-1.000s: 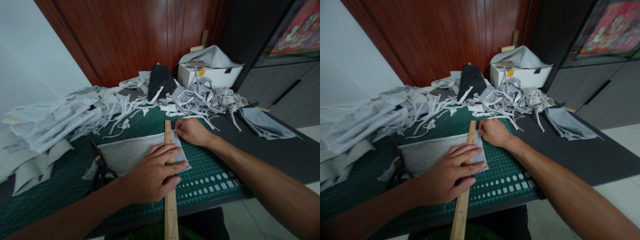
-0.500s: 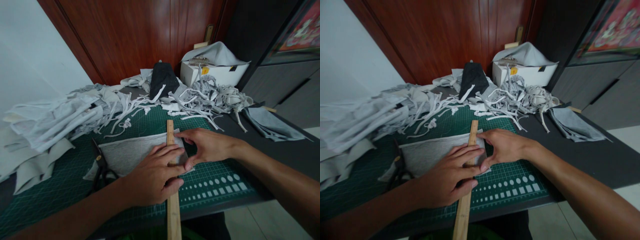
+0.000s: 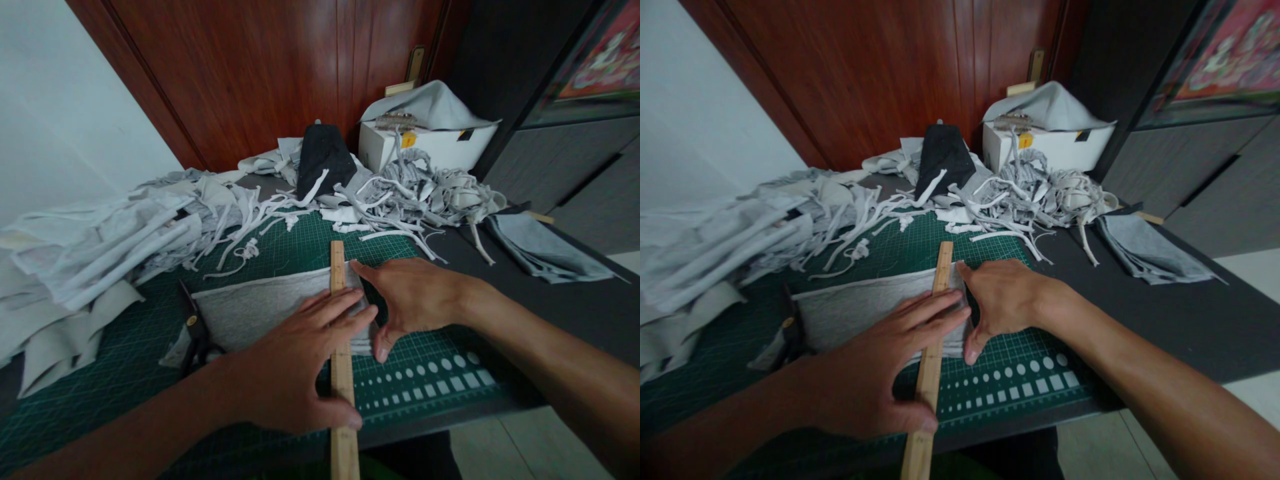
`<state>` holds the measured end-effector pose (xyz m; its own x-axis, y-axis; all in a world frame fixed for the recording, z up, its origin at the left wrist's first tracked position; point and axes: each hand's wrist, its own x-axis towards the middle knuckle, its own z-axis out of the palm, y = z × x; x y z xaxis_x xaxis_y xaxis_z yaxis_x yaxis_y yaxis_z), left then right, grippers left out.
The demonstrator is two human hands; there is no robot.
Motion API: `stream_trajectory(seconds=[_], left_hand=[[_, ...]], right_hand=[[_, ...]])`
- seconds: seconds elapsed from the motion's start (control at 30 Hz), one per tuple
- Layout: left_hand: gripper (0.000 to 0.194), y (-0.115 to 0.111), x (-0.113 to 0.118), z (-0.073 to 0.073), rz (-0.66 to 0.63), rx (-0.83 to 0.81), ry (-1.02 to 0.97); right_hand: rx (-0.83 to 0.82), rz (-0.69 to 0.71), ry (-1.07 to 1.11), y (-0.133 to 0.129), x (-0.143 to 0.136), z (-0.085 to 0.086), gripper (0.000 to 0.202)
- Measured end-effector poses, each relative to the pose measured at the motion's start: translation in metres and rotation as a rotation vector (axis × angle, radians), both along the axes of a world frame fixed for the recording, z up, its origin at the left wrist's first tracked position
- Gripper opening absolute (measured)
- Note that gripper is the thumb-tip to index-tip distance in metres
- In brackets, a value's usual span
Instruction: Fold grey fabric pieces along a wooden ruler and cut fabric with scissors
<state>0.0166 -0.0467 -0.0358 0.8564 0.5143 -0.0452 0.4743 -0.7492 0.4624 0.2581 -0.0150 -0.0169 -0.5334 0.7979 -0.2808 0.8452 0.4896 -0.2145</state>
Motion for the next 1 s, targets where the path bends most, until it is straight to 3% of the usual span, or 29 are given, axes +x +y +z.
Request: stream_trajectory(seconds=[0.27, 0.63, 0.77, 1.0], left_hand=[[0.124, 0.023, -0.002, 0.004, 0.072, 0.022, 0.096], [0.132, 0.019, 0.01, -0.004, 0.108, 0.088, 0.106], [0.136, 0.017, 0.013, -0.007, 0.138, 0.09, 0.1], [0.127, 0.016, 0.015, -0.01, 0.151, 0.109, 0.046]], right_hand=[[0.039, 0.007, -0.023, 0.0, 0.001, 0.0, 0.153], [0.062, 0.041, 0.04, 0.003, 0.006, -0.007, 0.134], [0.065, 0.045, 0.036, 0.003, 0.006, -0.006, 0.138], [0.034, 0.042, 0.006, 0.005, 0.003, -0.003, 0.148]])
